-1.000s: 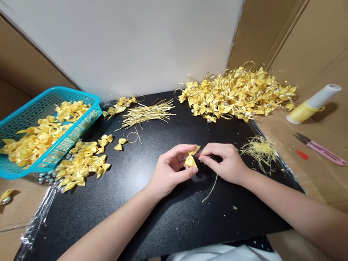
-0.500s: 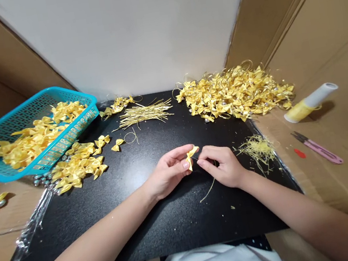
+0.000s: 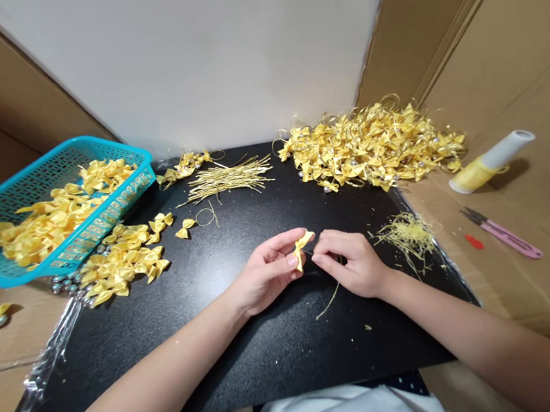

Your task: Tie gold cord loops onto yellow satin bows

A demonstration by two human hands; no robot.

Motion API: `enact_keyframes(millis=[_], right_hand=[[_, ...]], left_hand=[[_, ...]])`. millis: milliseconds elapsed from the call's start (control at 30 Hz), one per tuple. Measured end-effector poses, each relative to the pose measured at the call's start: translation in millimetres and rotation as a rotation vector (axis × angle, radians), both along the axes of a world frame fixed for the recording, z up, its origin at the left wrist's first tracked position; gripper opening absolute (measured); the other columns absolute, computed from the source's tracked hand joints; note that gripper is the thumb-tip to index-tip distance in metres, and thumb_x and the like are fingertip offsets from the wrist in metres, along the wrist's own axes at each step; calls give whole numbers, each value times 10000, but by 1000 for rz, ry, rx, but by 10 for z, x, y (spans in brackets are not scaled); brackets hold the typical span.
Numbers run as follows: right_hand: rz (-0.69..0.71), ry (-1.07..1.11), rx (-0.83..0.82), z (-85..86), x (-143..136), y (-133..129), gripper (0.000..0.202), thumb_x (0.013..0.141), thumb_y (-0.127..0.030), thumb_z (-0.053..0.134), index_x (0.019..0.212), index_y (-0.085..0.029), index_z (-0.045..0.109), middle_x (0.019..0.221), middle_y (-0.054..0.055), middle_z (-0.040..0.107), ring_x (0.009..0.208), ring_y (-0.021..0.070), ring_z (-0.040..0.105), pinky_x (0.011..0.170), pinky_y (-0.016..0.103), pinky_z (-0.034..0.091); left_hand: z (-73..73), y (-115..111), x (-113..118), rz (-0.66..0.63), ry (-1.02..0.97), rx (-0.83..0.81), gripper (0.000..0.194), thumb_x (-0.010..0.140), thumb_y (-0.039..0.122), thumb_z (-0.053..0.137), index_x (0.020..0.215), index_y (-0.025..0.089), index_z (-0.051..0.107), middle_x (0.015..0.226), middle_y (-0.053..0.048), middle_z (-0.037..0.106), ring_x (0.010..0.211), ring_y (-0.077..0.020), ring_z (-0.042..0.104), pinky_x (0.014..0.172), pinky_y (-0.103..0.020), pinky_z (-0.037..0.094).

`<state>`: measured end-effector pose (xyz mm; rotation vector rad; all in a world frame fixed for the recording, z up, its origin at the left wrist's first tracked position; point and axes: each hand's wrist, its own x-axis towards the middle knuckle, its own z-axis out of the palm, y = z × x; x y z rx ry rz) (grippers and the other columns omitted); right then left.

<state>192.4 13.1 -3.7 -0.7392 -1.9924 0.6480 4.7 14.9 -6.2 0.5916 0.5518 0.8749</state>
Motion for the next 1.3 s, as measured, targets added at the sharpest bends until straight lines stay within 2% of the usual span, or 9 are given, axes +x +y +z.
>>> enact_keyframes(millis=[967, 1300], right_hand=[[17, -45, 40, 4, 6, 17, 214, 906, -149, 500, 700, -197, 527, 610, -19, 496, 596, 125, 447, 589, 260, 382], [34, -67, 76, 15, 13, 24, 212, 914, -147, 498, 710, -196, 524, 622, -13, 509, 602, 126, 445, 594, 260, 384]], left_hand=[[13, -4, 2, -6, 12, 7, 346, 623, 127, 849, 947, 226, 777, 787, -8, 696, 597, -46, 530, 504, -136, 379], [11, -4, 2, -33, 14, 9, 346, 637, 143, 847, 968, 214, 773, 832, -24, 711, 587, -44, 527, 510, -149, 388]])
